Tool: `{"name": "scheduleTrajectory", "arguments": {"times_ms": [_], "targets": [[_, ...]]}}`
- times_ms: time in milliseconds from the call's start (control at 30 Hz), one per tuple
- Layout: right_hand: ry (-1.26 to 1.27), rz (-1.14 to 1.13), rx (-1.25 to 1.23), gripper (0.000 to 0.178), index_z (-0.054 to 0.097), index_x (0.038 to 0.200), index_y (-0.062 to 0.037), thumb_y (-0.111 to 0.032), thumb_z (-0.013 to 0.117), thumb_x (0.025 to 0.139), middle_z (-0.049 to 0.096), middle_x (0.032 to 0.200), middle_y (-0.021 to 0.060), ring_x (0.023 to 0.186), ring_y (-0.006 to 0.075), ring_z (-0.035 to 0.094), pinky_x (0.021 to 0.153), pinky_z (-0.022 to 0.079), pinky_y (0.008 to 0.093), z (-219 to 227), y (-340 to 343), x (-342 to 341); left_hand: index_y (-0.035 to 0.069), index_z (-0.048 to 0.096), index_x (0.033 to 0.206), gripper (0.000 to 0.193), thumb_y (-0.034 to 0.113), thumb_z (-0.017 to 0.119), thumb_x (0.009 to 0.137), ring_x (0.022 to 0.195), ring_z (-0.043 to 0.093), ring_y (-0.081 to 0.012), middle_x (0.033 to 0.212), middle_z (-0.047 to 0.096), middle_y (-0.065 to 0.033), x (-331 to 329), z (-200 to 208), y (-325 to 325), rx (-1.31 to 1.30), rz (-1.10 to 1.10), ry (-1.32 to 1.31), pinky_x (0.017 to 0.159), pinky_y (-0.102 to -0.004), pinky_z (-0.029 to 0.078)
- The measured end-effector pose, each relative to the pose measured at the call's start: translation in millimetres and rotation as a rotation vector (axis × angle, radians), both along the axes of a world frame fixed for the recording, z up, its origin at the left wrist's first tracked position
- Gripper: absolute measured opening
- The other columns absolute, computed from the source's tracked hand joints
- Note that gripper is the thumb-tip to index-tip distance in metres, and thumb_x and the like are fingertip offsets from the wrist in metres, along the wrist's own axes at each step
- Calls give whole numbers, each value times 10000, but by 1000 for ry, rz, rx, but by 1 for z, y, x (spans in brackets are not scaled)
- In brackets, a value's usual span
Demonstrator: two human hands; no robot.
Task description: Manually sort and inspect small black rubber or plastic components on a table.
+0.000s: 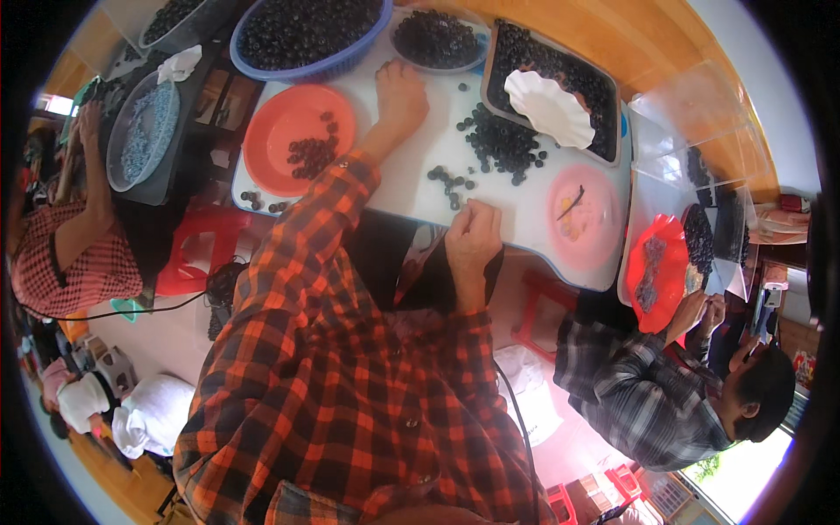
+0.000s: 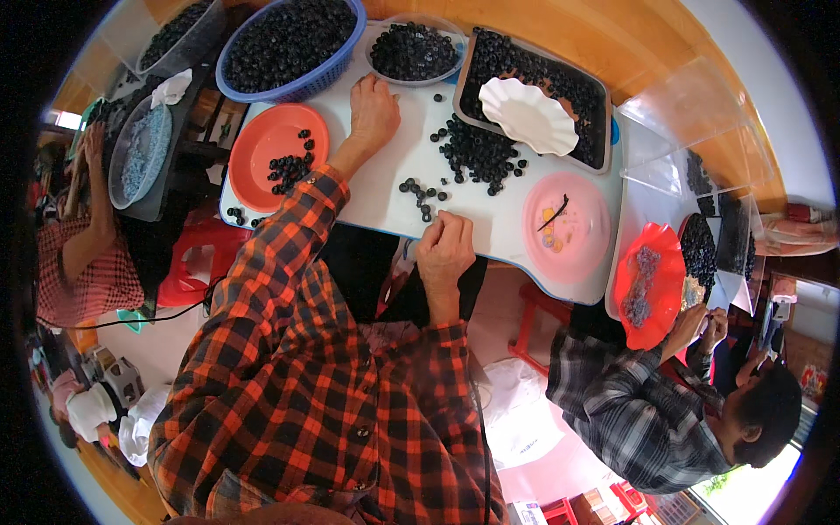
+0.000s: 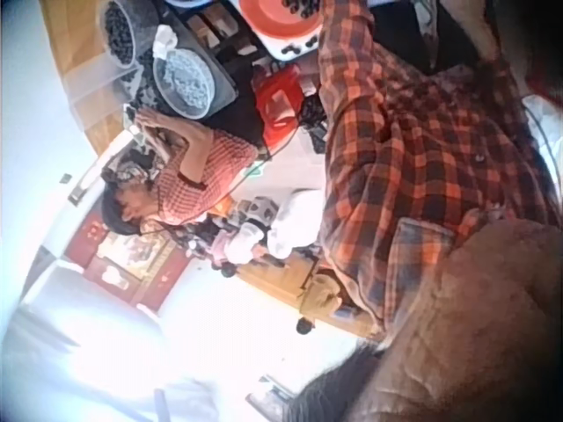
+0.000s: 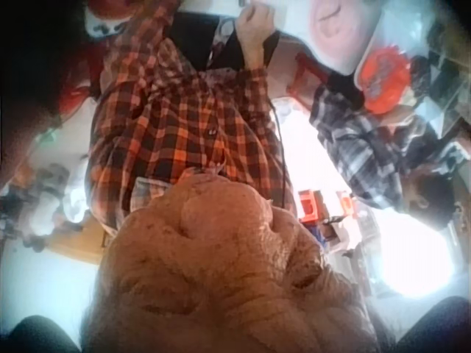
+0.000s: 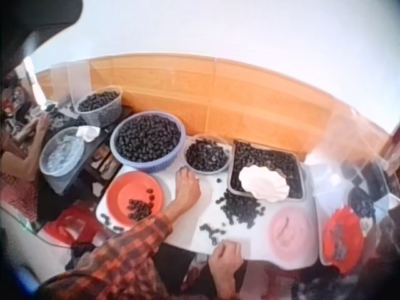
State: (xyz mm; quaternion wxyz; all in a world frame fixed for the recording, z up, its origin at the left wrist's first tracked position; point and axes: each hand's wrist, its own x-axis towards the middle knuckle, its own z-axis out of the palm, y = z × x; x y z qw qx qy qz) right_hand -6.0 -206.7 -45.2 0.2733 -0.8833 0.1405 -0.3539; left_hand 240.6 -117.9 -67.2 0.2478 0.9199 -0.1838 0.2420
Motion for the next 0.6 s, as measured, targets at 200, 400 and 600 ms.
{"name": "scheduleTrajectory", "arguments": {"times_ms": [200,400,600], "targets": [[18,-3,12,171,616,930,-28,48,616,776,597,844,132,716,314,615,600,509,387,-1,1,-1,-70,576,1045,308,52,596,762,1132,458,-399,1172,527,-237,8,-12,7,-69,-28,-21,1013,-489,334],[28,-9,12,165,616,927,-25,42,620,777,606,860,136,732,319,624,613,519,381,0,2,-1,-87,566,1085,372,2,546,724,1157,463,-434,1205,535,-271,17,-3,12,-224,72,11,1012,-501,346],[1,-9,9,168,625,924,-29,47,609,775,612,857,137,739,321,628,626,524,383,-2,-1,0,-113,490,1235,477,185,610,882,882,659,-338,987,638,-224,8,17,6,-637,174,339,769,-427,554]]}}
